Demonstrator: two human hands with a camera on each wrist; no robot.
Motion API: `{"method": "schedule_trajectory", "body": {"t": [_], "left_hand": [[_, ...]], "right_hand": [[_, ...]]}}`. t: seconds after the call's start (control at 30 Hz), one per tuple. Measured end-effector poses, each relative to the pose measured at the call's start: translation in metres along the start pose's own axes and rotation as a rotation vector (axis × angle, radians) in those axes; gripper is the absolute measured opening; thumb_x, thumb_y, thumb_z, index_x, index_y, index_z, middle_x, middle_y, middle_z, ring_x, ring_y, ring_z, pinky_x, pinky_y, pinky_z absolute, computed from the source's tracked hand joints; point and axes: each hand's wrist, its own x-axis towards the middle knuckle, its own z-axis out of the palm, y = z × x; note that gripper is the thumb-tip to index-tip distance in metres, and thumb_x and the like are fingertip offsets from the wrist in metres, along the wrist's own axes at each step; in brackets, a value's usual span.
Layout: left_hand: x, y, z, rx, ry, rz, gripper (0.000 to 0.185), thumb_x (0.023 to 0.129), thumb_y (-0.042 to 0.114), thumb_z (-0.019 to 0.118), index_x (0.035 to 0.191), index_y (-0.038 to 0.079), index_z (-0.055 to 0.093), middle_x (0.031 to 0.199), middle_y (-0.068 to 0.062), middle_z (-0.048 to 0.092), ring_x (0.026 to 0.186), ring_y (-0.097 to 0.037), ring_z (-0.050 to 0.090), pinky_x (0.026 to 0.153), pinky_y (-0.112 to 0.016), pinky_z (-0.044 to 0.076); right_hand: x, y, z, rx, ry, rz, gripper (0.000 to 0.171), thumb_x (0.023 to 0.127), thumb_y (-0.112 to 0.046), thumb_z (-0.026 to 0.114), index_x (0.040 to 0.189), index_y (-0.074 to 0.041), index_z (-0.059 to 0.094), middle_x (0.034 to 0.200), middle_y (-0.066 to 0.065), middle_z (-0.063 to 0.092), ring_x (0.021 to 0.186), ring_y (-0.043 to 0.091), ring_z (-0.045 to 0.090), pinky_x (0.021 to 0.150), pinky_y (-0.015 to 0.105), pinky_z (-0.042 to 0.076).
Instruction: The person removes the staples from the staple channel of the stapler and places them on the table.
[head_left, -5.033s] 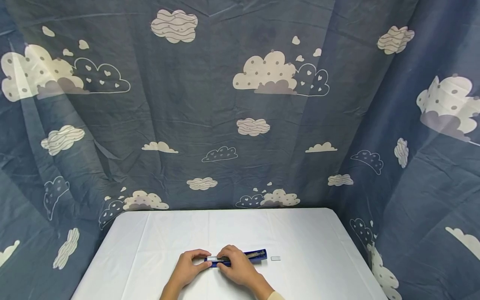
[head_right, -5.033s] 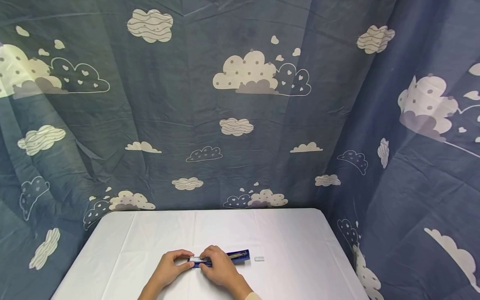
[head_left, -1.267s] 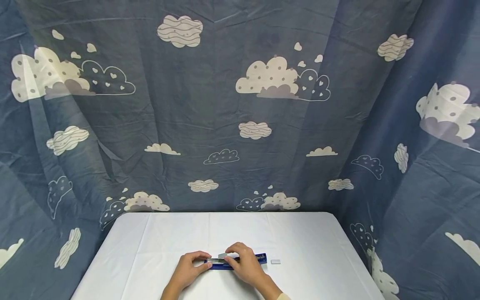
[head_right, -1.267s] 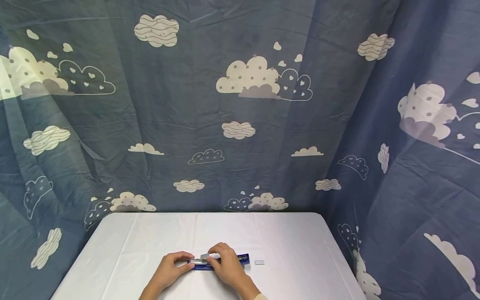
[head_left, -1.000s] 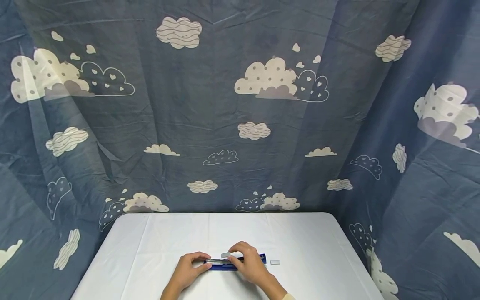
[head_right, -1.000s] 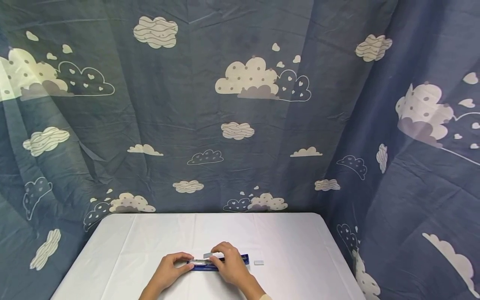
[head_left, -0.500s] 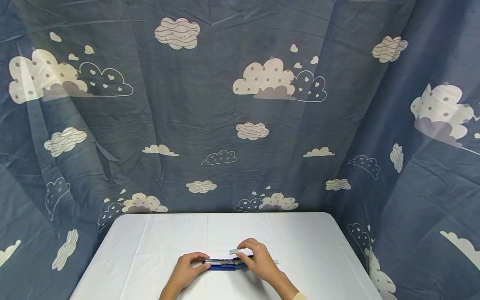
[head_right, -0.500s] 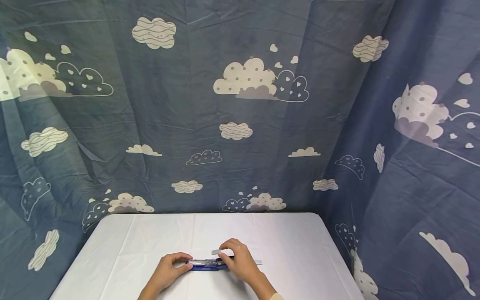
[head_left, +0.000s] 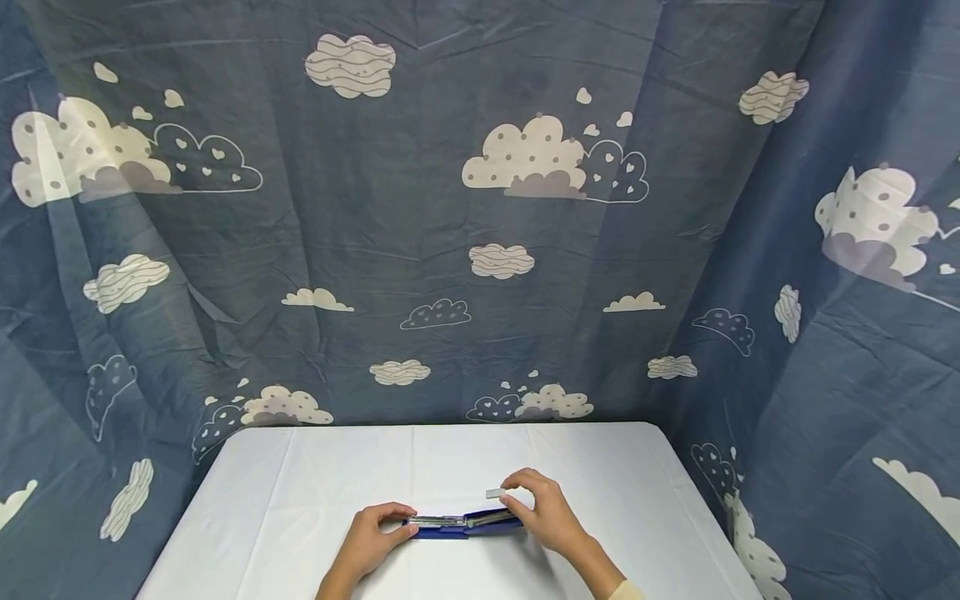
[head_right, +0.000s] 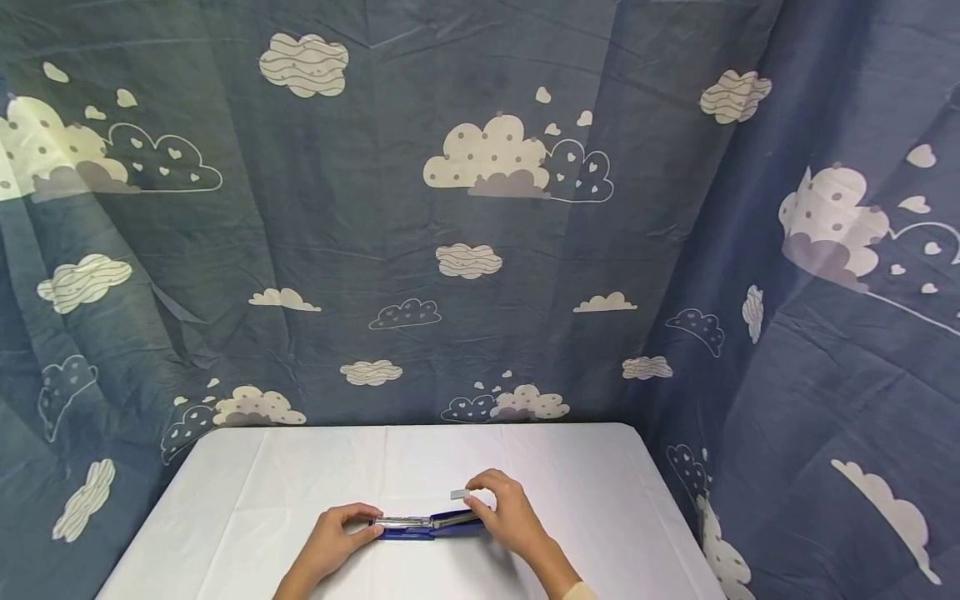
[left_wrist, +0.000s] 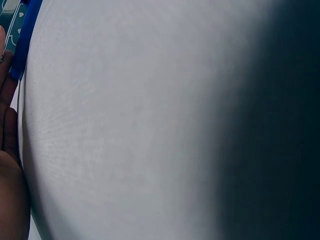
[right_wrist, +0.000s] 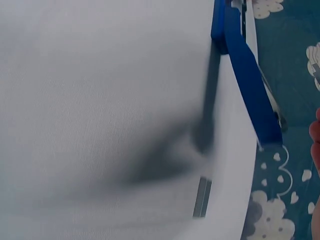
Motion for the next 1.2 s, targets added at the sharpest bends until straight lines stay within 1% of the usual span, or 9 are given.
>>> {"method": "schedule_trajectory", "body": {"t": [0.17,0.3,0.43,0.6,0.67,0.77,0.9,1.07,1.2], "left_hand": [[0.001,0.0,-0.002,-0.012,-0.015,-0.002,0.024,0.084,0.038,0.085,0.103,0.025,0.079,0.098,0.015,0.078,0.101,-0.006,0.07,0.098,-0.038,0.054],[0.001,0.0,-0.002,-0.013,-0.012,0.008,0.023,0.084,0.038,0.085,0.103,0.026,0.079,0.098,0.015,0.078,0.101,-0.006,0.07,0.097,-0.037,0.054],[0.002,-0.001,-0.002,-0.009,-0.008,0.007,0.022,0.084,0.039,0.085,0.102,0.027,0.079,0.098,0.016,0.078,0.101,-0.005,0.07,0.097,-0.037,0.054],[0.002,-0.002,-0.001,-0.02,-0.005,0.008,0.022,0.083,0.038,0.085,0.102,0.027,0.079,0.099,0.015,0.078,0.101,-0.006,0.07,0.097,-0.037,0.054],[0.001,-0.001,-0.001,-0.021,0.0,0.011,0.022,0.083,0.038,0.085,0.102,0.027,0.079,0.099,0.015,0.078,0.101,-0.005,0.07,0.097,-0.037,0.054],[0.002,-0.001,-0.001,-0.012,0.01,0.012,0.022,0.083,0.038,0.085,0.102,0.028,0.079,0.099,0.015,0.078,0.101,-0.005,0.071,0.098,-0.037,0.054],[0.003,0.001,-0.002,0.001,0.02,0.005,0.022,0.083,0.037,0.085,0.102,0.029,0.079,0.099,0.014,0.079,0.101,-0.005,0.071,0.099,-0.038,0.054],[0.003,0.002,-0.003,0.0,0.003,-0.007,0.023,0.083,0.038,0.085,0.103,0.027,0.079,0.1,0.014,0.078,0.102,-0.007,0.071,0.099,-0.039,0.054],[0.003,0.001,-0.002,0.001,-0.008,-0.01,0.024,0.083,0.038,0.085,0.103,0.026,0.079,0.1,0.015,0.078,0.103,-0.008,0.071,0.1,-0.04,0.054]], "right_hand": [[-0.003,0.006,-0.01,-0.043,0.03,-0.008,0.012,0.093,-0.023,0.078,0.103,-0.019,0.074,0.1,-0.012,0.072,0.096,0.007,0.068,0.086,0.036,0.06],[-0.007,0.012,-0.017,-0.062,0.049,-0.011,0.012,0.092,-0.021,0.079,0.102,-0.018,0.074,0.1,-0.012,0.072,0.096,0.008,0.069,0.087,0.036,0.06],[-0.012,0.019,-0.025,-0.051,0.043,0.0,0.012,0.092,-0.022,0.079,0.103,-0.018,0.074,0.101,-0.012,0.072,0.097,0.01,0.069,0.088,0.037,0.06],[-0.019,0.029,-0.036,-0.074,0.052,0.001,0.013,0.091,-0.021,0.08,0.103,-0.016,0.075,0.1,-0.011,0.072,0.097,0.01,0.069,0.087,0.038,0.06],[-0.021,0.032,-0.04,-0.075,0.056,0.014,0.014,0.09,-0.019,0.081,0.102,-0.015,0.075,0.1,-0.009,0.073,0.096,0.01,0.069,0.087,0.038,0.06],[-0.024,0.038,-0.046,-0.067,0.055,0.06,0.015,0.089,-0.017,0.082,0.103,-0.015,0.075,0.1,-0.008,0.073,0.097,0.011,0.07,0.088,0.04,0.06],[-0.027,0.046,-0.051,-0.076,0.06,0.107,0.016,0.089,-0.017,0.082,0.104,-0.016,0.076,0.1,-0.01,0.073,0.097,0.009,0.069,0.089,0.04,0.059],[-0.033,0.056,-0.055,-0.109,0.07,0.146,0.015,0.089,-0.017,0.082,0.103,-0.018,0.076,0.099,-0.014,0.072,0.096,0.005,0.066,0.089,0.039,0.059],[-0.041,0.064,-0.058,-0.123,0.073,0.188,0.015,0.088,-0.018,0.082,0.102,-0.018,0.076,0.099,-0.015,0.071,0.095,0.005,0.066,0.089,0.042,0.059]]}}
